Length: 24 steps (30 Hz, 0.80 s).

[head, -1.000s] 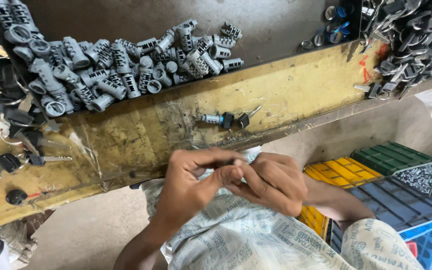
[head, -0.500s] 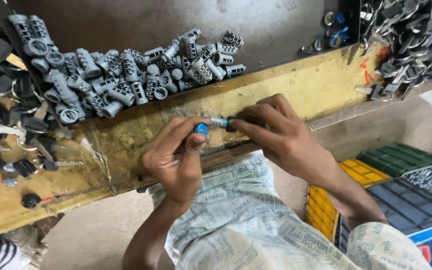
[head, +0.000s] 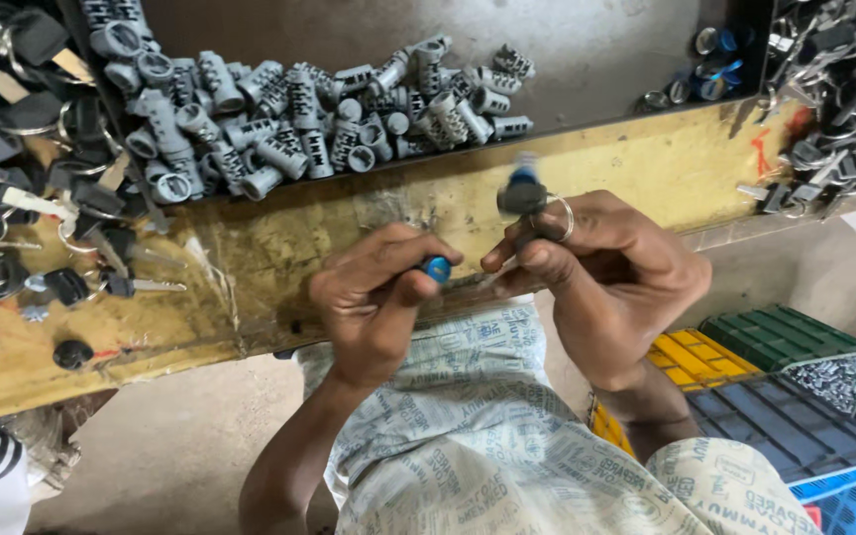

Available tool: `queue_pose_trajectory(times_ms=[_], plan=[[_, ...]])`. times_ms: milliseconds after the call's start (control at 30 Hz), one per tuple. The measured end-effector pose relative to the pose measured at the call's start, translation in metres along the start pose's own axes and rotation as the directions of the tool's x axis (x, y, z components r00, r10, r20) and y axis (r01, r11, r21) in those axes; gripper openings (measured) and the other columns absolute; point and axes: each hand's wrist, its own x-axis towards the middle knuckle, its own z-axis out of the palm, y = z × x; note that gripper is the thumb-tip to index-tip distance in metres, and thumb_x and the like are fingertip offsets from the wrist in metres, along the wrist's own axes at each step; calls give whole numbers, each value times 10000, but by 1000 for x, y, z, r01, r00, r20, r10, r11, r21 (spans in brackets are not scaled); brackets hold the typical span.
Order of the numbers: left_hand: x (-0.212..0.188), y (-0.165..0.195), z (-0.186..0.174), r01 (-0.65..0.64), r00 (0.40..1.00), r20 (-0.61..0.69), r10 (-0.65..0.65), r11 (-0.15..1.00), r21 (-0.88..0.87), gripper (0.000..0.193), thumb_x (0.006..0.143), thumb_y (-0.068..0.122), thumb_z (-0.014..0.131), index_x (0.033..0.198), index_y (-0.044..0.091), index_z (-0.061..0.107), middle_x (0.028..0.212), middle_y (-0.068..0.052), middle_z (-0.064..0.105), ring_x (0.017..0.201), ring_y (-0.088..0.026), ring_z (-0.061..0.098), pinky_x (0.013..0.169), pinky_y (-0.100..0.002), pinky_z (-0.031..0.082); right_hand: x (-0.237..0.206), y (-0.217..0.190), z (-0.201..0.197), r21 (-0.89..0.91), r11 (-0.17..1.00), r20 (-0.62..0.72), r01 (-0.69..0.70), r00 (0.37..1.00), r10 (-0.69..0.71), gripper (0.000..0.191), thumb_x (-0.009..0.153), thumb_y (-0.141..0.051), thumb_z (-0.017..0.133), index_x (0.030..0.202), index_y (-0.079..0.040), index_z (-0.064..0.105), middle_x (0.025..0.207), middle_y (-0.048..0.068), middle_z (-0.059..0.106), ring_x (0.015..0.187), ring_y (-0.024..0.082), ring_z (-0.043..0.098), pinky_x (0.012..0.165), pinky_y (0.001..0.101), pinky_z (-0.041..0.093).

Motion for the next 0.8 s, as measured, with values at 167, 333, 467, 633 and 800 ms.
queue_pose_trajectory(times_ms=[167,333,467,633,800], plan=[[0,-6,4,-51,998,-45,52,998,30,286,1039,292,730,1101,18,783,890,-46,724,684,-60,599,564,-206,442,6,-9,16,-554,745,185,371,928,-324,139,972,-16,782,1000,23,652,954,175,728,751,151,756,548,213,571],[2,-10,3,-80,995,-60,86,993,91,243,1031,238,717,1056,2,769,877,-51,743,679,-90,633,556,-235,479,8,-20,25,-615,550,360,566,821,-443,169,924,6,832,909,38,667,921,197,705,750,188,751,560,237,605],[2,-6,2,-160,986,-3,165,961,224,174,1034,129,687,1076,-27,750,854,-88,721,674,-99,621,524,-225,461,4,-14,28,-673,491,380,553,828,-412,196,893,45,854,873,50,659,825,167,691,662,174,694,499,306,504],[-7,-1,11,-319,917,-52,396,804,501,203,1113,72,558,1157,-85,678,943,-154,685,782,-151,667,582,-250,534,-2,15,24,-587,560,358,585,808,-468,235,891,34,843,875,68,610,812,176,691,635,166,688,467,287,471],[1,-2,4,-119,992,-18,128,959,257,231,1055,152,634,962,-34,736,777,-52,662,614,-94,562,516,-258,406,4,27,21,-601,439,462,668,738,-491,229,899,1,826,914,43,601,824,152,724,623,148,683,452,291,421]])
